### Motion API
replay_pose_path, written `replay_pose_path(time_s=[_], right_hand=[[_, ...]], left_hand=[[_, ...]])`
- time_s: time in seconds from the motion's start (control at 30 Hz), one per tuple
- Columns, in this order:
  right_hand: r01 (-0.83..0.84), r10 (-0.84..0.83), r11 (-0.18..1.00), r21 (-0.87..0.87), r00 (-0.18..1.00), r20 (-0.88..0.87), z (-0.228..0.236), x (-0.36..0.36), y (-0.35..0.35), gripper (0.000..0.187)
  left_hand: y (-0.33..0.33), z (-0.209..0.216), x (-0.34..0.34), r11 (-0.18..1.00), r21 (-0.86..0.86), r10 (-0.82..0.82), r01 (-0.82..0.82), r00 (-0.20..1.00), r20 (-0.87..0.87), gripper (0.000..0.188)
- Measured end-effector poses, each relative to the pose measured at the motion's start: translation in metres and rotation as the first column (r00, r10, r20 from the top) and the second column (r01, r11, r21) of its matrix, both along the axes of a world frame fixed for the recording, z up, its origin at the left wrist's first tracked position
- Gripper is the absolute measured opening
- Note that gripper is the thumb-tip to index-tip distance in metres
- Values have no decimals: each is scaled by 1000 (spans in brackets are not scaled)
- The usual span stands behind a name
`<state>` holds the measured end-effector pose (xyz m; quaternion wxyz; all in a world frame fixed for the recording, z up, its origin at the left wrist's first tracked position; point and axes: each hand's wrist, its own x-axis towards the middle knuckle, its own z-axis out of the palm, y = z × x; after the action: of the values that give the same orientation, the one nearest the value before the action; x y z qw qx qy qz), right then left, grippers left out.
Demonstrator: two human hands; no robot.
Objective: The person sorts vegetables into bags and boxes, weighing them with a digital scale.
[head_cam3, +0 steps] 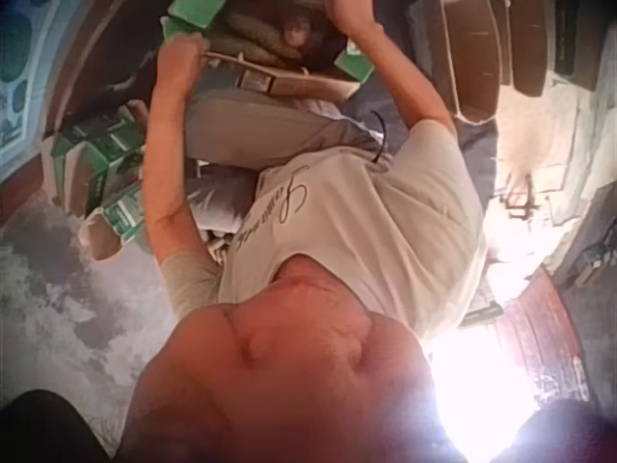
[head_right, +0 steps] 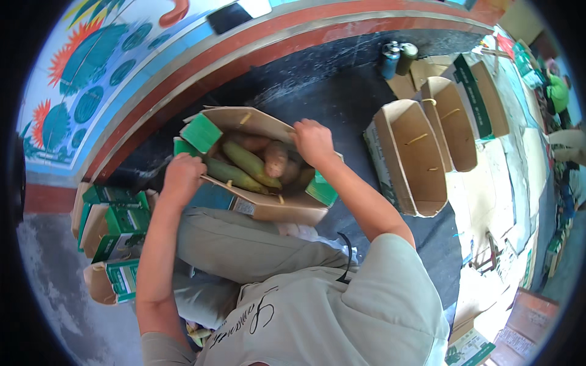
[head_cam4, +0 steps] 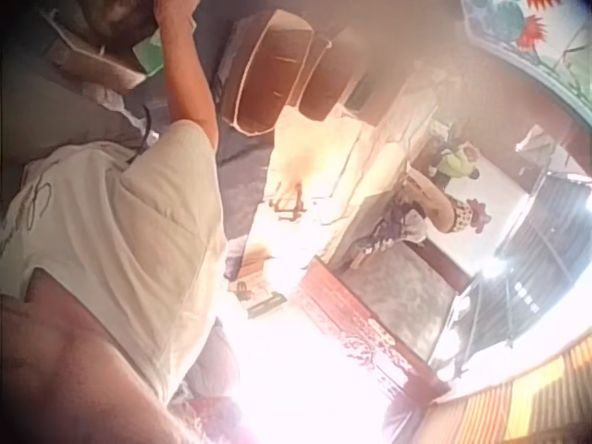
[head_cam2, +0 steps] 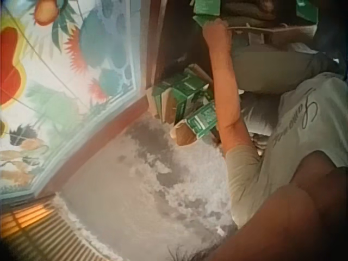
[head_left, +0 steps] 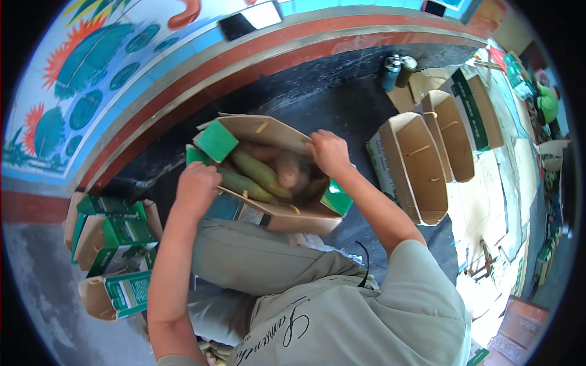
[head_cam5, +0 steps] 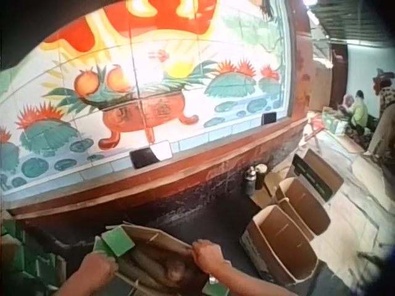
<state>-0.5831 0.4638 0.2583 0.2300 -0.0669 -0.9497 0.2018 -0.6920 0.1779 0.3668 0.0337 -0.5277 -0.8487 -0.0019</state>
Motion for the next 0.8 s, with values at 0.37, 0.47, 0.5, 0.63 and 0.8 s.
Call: replay_pose_path(time_s=[0.37,0.47,0.5,0.63,0.8], right_hand=[[368,-435,895,253,847,305,-93,131,108,14],[489,-589,808,329,661,466,-95,123,136,17],[489,-590,807,330,660,465,-96,129,140,17],[472,-528,843,259,819,225,-65,134,141,18],[604,-613,756,253,788,-50,-65,151,151,26]], left_hand=[[100,-4,25,951,309,-24,-32,984,175,17],[74,18,20,939,332,8,-86,973,230,20],[63,24,22,931,344,48,-119,977,210,20],[-2,28,29,865,387,266,-318,947,181,18],[-88,15,43,673,475,480,-567,823,304,18]])
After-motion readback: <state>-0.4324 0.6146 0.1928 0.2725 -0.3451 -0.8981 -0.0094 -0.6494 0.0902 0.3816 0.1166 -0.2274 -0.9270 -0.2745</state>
